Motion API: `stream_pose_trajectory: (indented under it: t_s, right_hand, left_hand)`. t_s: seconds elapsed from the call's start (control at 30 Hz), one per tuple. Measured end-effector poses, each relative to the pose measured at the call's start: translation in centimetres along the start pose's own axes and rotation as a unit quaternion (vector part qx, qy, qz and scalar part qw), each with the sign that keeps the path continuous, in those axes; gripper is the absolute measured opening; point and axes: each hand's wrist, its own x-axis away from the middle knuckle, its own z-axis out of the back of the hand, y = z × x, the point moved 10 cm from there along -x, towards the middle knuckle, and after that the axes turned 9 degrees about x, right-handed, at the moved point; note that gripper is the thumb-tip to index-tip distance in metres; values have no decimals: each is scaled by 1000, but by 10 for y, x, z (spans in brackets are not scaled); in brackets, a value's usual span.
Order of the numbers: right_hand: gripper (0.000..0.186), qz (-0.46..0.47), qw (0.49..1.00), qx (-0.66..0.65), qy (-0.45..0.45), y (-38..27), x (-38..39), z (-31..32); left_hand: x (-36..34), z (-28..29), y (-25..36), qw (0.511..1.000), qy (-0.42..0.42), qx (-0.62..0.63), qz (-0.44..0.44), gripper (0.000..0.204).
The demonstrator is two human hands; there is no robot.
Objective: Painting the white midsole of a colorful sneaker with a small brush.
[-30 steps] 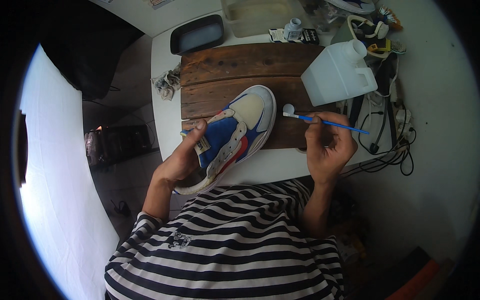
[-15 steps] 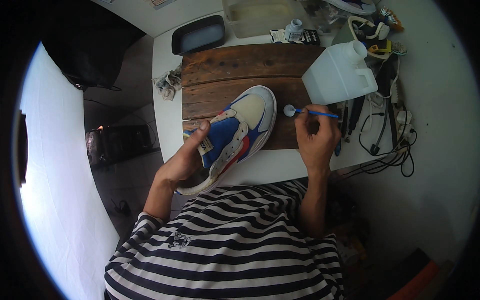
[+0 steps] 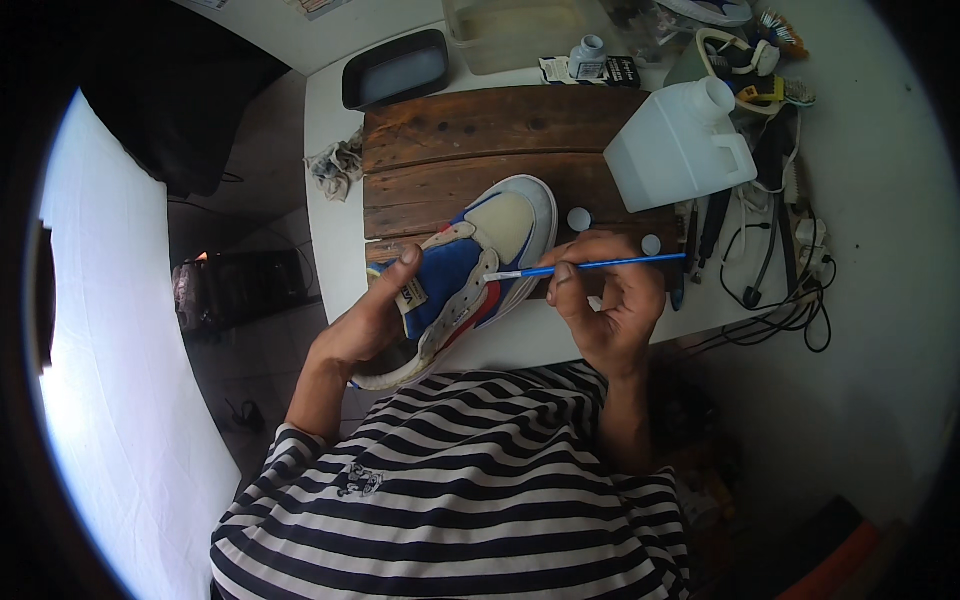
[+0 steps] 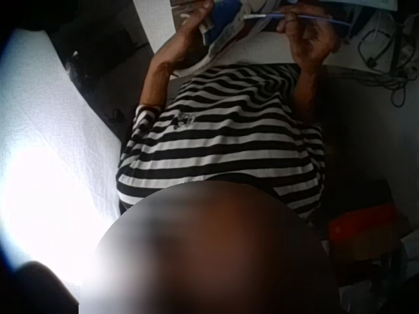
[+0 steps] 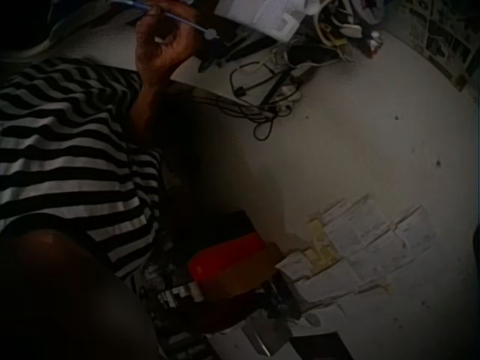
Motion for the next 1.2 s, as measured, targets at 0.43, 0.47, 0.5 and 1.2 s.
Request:
stream_pose_trajectory:
  t_s: [0.43, 0.47, 0.5, 1.2]
  right_hand:
    - [8, -66, 997, 31, 13, 15, 0, -5]
    - [8, -66, 997, 31, 14, 13, 1, -5]
    - [8, -68, 997, 17, 11, 11, 1, -7]
    - [8, -45, 997, 57, 8, 3, -3, -10]
  left_hand:
    - [-1, 1, -1, 1000, -10, -1, -13, 92]
    - [-1, 2, -1, 1000, -7, -2, -12, 93]
    - [-1, 2, -1, 1000, -3, -3, -12, 93]
    - [1, 1, 0, 1000, 8, -4, -10, 95]
